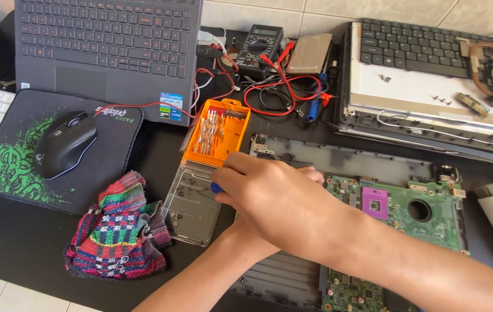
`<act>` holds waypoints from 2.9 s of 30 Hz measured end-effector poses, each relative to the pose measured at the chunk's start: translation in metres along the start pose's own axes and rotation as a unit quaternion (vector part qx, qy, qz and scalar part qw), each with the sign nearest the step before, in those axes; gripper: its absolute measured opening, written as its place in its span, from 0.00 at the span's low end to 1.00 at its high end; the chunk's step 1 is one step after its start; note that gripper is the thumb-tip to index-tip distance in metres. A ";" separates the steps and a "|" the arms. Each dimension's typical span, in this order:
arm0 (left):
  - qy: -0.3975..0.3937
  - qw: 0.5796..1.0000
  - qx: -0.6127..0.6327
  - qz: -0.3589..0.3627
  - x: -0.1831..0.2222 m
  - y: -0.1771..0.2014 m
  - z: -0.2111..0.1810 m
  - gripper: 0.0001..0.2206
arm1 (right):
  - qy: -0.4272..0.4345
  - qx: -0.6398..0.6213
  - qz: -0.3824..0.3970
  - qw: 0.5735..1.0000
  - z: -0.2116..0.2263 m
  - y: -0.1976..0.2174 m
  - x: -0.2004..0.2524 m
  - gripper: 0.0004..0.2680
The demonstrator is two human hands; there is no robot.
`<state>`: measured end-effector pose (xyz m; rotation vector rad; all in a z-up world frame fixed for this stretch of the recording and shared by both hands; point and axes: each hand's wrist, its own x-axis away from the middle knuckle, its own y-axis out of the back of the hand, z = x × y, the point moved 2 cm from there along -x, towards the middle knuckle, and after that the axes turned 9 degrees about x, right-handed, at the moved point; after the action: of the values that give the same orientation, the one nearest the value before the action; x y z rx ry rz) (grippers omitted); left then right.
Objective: Reinstalling a motherboard into a laptop chassis and securing it with screws using a screwdriver.
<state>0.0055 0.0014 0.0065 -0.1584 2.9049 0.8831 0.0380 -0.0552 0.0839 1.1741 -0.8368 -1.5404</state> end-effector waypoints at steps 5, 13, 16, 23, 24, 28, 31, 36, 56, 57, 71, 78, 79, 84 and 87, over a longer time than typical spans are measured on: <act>0.004 1.000 0.013 0.001 0.002 0.004 0.006 0.14 | 0.004 -0.009 -0.005 1.000 0.002 -0.005 -0.005 0.07; 0.000 1.000 0.030 0.006 0.009 0.007 0.006 0.12 | 0.005 -0.016 -0.020 1.000 0.005 -0.004 -0.006 0.05; -0.006 0.999 0.037 0.009 0.010 0.006 0.000 0.11 | 0.003 -0.015 -0.027 1.000 0.006 0.000 -0.003 0.05; -0.027 0.998 0.051 0.026 0.007 0.002 -0.009 0.10 | -0.007 -0.024 -0.065 0.998 0.007 0.036 0.014 0.06; -0.030 0.998 0.053 0.029 0.005 0.001 -0.014 0.10 | -0.009 -0.037 -0.088 0.995 0.009 0.051 0.019 0.07; -0.058 0.998 0.005 0.013 0.011 -0.014 0.001 0.05 | -0.068 0.038 -0.116 0.990 0.002 0.088 0.058 0.06; -0.111 0.985 0.123 -0.051 0.010 -0.012 -0.008 0.09 | -0.172 0.066 -0.100 0.978 -0.016 0.099 0.095 0.08; 0.025 0.957 0.282 -0.059 0.009 -0.014 -0.008 0.09 | -0.307 0.167 -0.044 0.936 -0.064 0.109 0.165 0.15; 0.086 0.896 0.430 -0.071 0.005 -0.021 -0.010 0.10 | -0.390 0.067 -0.061 0.916 -0.058 0.112 0.165 0.11; 0.088 0.895 0.432 -0.065 0.006 -0.021 -0.010 0.08 | -0.377 0.075 -0.063 0.921 -0.058 0.112 0.164 0.10; -0.024 0.948 0.307 -0.080 0.009 -0.019 -0.009 0.06 | -0.372 0.091 -0.048 0.923 -0.054 0.110 0.163 0.10; -0.152 0.970 0.173 -0.073 0.010 -0.022 -0.008 0.04 | -0.301 0.101 -0.073 0.946 -0.039 0.113 0.150 0.07; -0.154 0.970 0.173 -0.071 0.009 -0.023 -0.008 0.04 | -0.303 0.101 -0.074 0.945 -0.038 0.112 0.150 0.07; -0.149 0.975 0.150 -0.071 0.007 -0.026 -0.010 0.04 | -0.283 0.126 -0.126 0.942 -0.036 0.112 0.152 0.07; -0.135 0.978 0.141 -0.068 0.006 -0.027 -0.012 0.05 | -0.281 0.132 -0.112 0.944 -0.038 0.115 0.153 0.08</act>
<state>0.0024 -0.0284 0.0009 -0.1929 2.6868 0.4250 0.1007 -0.2324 0.1362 1.0506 -1.3561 -2.0464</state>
